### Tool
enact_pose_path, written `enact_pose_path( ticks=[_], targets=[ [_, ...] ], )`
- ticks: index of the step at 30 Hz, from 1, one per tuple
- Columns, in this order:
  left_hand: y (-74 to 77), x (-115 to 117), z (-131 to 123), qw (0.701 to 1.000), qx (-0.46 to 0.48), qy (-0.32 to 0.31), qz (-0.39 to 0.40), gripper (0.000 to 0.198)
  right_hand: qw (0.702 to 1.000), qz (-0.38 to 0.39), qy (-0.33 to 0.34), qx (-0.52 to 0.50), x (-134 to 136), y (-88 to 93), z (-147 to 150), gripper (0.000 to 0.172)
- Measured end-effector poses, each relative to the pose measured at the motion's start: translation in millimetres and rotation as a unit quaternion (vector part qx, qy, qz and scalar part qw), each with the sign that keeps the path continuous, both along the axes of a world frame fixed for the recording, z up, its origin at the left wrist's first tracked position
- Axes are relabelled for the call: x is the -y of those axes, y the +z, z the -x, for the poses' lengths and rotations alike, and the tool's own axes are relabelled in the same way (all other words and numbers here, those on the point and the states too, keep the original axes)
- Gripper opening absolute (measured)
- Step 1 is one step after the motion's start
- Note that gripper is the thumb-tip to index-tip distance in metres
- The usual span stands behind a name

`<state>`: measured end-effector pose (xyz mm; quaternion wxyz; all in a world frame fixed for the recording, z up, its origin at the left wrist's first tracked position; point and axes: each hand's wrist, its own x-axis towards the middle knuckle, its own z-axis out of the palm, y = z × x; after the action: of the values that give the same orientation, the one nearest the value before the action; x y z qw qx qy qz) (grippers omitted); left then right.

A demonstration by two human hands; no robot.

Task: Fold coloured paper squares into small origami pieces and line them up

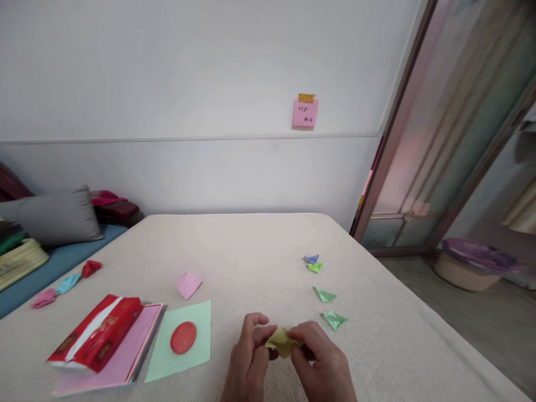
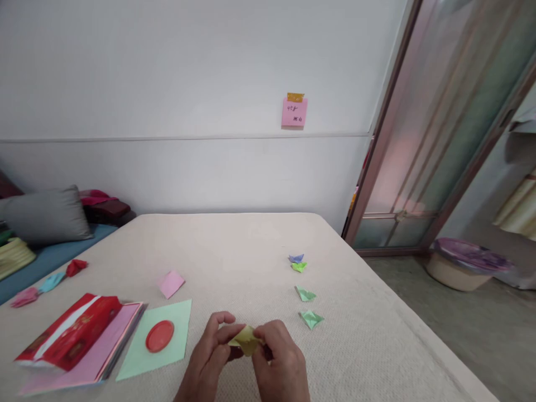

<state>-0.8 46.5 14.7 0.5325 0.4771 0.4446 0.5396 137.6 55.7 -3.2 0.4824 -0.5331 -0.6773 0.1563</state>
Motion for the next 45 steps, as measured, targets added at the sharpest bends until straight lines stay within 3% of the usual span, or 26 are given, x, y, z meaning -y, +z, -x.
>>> enact_pose_path(
  ticks=[5, 11, 16, 21, 27, 36, 45],
  targets=[
    [-2.2, -2.9, 2.5, 0.998, -0.015, -0.052, -0.041, 0.017, 0.999, -0.034, 0.023, -0.017, 0.2, 1.8, 0.2, 0.026],
    [-5.7, -4.0, 2.4, 0.993, -0.102, -0.034, -0.057, 0.023, 0.998, -0.06, 0.032, -0.006, 2.0, -3.0, 2.9, 0.027],
    [-5.8, -3.6, -1.9, 0.985, -0.16, 0.016, -0.069, 0.014, 0.996, -0.088, 0.025, 0.02, 3.9, -10.5, 7.7, 0.03],
    [-20.4, -7.1, -0.4, 0.97, -0.225, 0.08, -0.034, 0.007, 0.995, -0.091, 0.031, 0.038, 5.6, -14.1, 10.8, 0.032],
    [-34.0, -10.7, 1.4, 0.975, -0.203, 0.07, -0.051, 0.009, 0.996, -0.082, 0.037, 0.029, 4.7, -13.9, 10.0, 0.03],
    [-27.7, -15.9, 4.9, 0.992, -0.118, 0.039, -0.006, 0.013, 0.997, -0.032, 0.071, -0.03, -1.2, -8.8, 4.4, 0.027],
    [-20.7, -11.3, -3.6, 0.987, -0.082, 0.138, 0.013, 0.009, 0.995, -0.037, 0.09, -0.006, 4.2, -21.2, 17.6, 0.027]
  ],
)
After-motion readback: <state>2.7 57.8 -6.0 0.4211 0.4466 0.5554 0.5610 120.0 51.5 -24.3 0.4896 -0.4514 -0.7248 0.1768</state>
